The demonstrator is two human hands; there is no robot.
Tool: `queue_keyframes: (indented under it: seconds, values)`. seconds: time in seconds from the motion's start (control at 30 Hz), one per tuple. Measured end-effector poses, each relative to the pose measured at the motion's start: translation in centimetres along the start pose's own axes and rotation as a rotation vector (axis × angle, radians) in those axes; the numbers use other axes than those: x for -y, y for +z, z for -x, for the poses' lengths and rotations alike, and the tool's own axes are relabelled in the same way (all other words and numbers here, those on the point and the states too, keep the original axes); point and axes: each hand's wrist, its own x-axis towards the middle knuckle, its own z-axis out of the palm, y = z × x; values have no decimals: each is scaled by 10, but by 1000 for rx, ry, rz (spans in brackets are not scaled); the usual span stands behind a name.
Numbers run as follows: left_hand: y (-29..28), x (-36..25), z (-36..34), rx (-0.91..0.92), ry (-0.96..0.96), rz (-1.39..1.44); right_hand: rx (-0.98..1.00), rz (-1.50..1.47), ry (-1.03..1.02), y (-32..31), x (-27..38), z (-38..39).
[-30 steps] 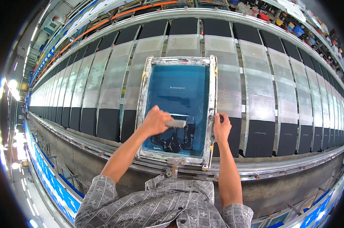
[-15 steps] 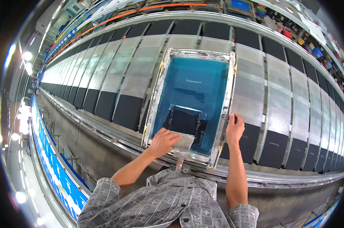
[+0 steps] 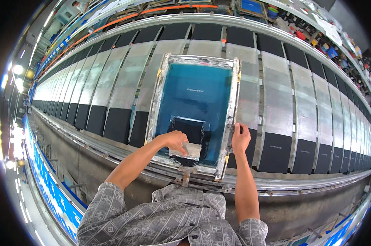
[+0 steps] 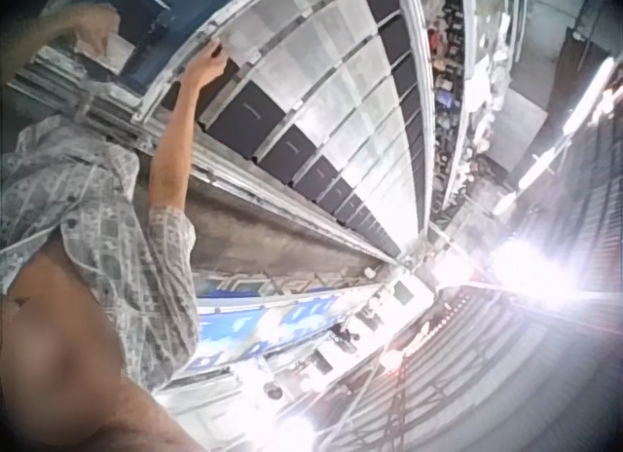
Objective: The person uses a squeegee to pull ink across a screen printing frame, repeatedly pressing and smoothing the ink layer. The person then lifts the frame to reveal a blue printed surface with a logo underneath before returning to the frame to continue the process.
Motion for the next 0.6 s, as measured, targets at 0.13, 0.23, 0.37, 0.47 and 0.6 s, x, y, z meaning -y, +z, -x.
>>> queue_keyframes:
  seconds: [0.13,0.23,0.37,0.47,0.6]
  values:
    - [-43,1,11,91,-13,151,-46,47,-85,3,17,10]
    - [-54,1,16,-287,8,-138,-16,84,-28,6,20,11]
    - [-53,7,6,-610,107,-398,-23,92,-27,13,11,8]
    - [-40,18,-2,-726,143,-439,8,116,-13,14,13,8]
    - [-18,12,4,-724,156,-427,-13,99,-42,12,5,6]
